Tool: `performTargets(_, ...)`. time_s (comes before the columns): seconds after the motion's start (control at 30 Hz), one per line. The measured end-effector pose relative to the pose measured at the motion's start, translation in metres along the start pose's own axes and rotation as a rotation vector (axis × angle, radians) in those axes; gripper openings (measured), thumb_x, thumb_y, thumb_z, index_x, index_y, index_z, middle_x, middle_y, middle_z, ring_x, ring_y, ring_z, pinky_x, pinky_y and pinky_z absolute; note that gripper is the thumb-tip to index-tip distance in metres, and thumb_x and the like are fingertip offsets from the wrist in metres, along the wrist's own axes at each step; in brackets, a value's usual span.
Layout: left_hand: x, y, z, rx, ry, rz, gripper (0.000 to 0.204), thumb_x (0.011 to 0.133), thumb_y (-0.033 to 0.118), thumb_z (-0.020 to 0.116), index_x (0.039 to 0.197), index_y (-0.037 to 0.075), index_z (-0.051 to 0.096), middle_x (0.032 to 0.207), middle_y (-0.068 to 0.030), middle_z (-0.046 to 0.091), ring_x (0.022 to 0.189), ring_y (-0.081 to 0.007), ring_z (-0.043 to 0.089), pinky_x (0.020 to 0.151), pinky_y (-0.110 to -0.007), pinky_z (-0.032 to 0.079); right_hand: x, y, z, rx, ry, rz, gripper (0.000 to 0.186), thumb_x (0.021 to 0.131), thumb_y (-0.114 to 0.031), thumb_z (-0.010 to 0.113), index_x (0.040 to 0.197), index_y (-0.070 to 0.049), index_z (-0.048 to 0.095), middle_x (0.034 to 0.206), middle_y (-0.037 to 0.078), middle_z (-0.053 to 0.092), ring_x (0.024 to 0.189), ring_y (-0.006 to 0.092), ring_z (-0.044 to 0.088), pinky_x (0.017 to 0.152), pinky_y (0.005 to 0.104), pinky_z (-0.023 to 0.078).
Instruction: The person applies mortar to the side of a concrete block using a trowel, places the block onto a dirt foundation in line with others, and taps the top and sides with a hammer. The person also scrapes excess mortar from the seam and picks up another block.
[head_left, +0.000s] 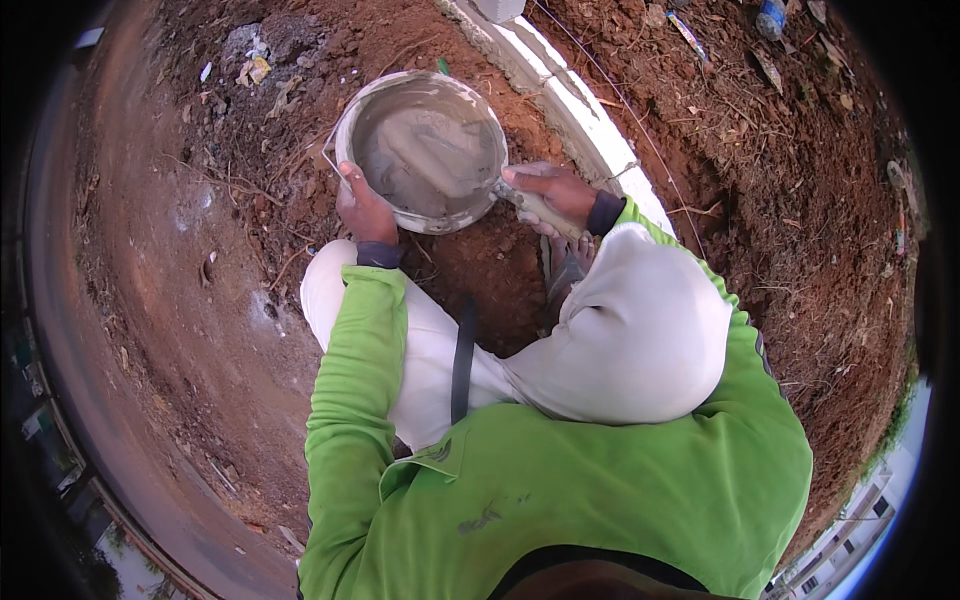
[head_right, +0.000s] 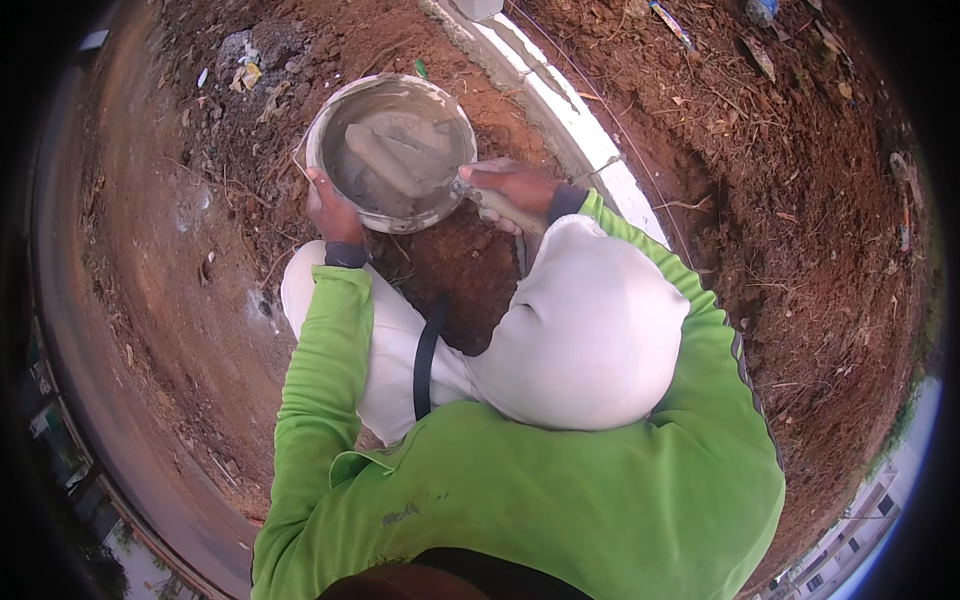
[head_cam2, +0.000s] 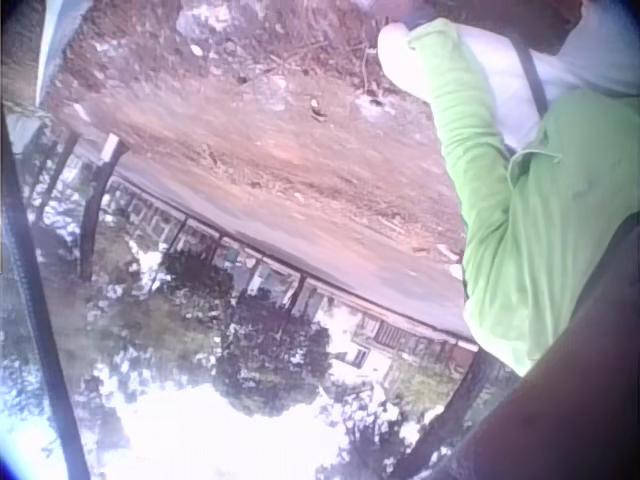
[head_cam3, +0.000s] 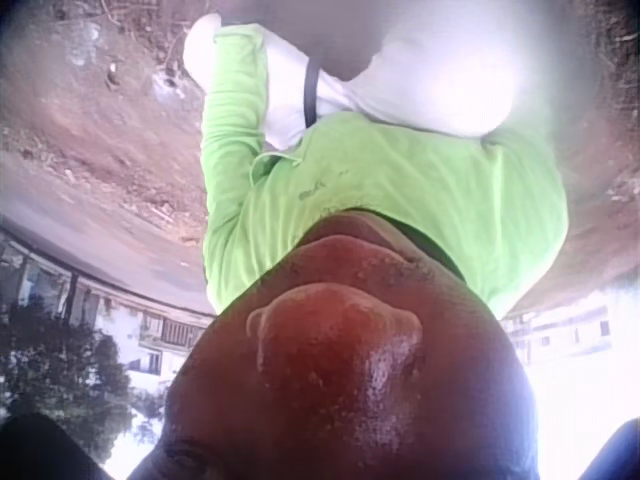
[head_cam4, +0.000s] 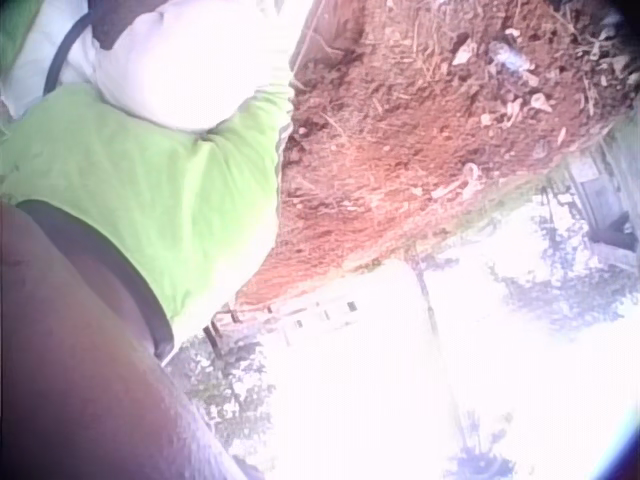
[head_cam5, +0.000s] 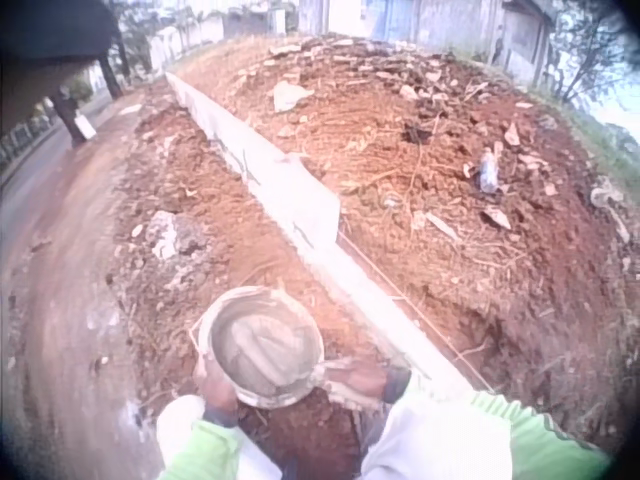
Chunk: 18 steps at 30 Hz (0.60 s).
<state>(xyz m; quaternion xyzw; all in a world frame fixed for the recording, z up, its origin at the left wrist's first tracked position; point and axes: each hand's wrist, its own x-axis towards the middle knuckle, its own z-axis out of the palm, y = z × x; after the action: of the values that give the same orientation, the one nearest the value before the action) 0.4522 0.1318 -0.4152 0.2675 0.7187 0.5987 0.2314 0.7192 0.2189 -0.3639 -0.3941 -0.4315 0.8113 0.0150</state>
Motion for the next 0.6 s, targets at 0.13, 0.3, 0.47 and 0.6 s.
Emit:
performTargets(0.13, 0.003, -0.014, -0.008, -0.078, 0.033, -0.029, 0.069, 0.107, 0.051, 0.045, 0.130, -0.013, 0.058, 0.123, -0.0213, 0.066, 0.108, -0.0264, 0.062, 0.098, -0.038, 0.046, -0.015, 0.005, -0.022, 0.124, 0.039, -0.077, 0.043, 0.102, -0.052, 0.055, 0.119, -0.013, 0.060, 0.066, 0.000, 0.055, 0.044, 0.0092, 0.049, 0.038, 0.0250, 0.039)
performTargets(0.3, 0.001, -0.011, -0.006, -0.095, 0.051, -0.126, 0.068, 0.106, 0.048, 0.049, 0.135, -0.013, 0.054, 0.129, -0.0225, 0.063, 0.112, -0.0284, 0.061, 0.100, -0.041, 0.046, -0.010, 0.024, -0.079, -0.007, 0.623, -0.101, 0.051, 0.101, -0.052, 0.053, 0.133, -0.013, 0.061, 0.066, 0.001, 0.052, 0.042, 0.0099, 0.046, 0.038, 0.0274, 0.039)
performTargets(0.47, 0.002, -0.008, -0.002, -0.040, 0.035, -0.128, 0.071, 0.106, 0.048, 0.049, 0.136, -0.015, 0.052, 0.131, -0.0245, 0.061, 0.113, -0.0298, 0.060, 0.102, -0.040, 0.045, 0.028, 0.039, -0.159, -0.886, 1.218, -0.127, 0.049, 0.099, -0.045, 0.049, 0.118, -0.005, 0.068, 0.110, 0.025, 0.071, 0.100, 0.0450, 0.069, 0.090, 0.0527, 0.053)
performTargets(0.6, 0.004, -0.008, -0.006, -0.103, 0.041, -0.138, 0.073, 0.106, 0.050, 0.049, 0.134, -0.017, 0.053, 0.130, -0.0243, 0.061, 0.112, -0.0292, 0.060, 0.099, -0.040, 0.046, 0.035, 0.014, -0.157, -1.023, 1.211, -0.069, 0.035, 0.097, -0.032, 0.052, 0.110, -0.006, 0.073, 0.106, 0.020, 0.074, 0.098, 0.0411, 0.071, 0.087, 0.0498, 0.056)
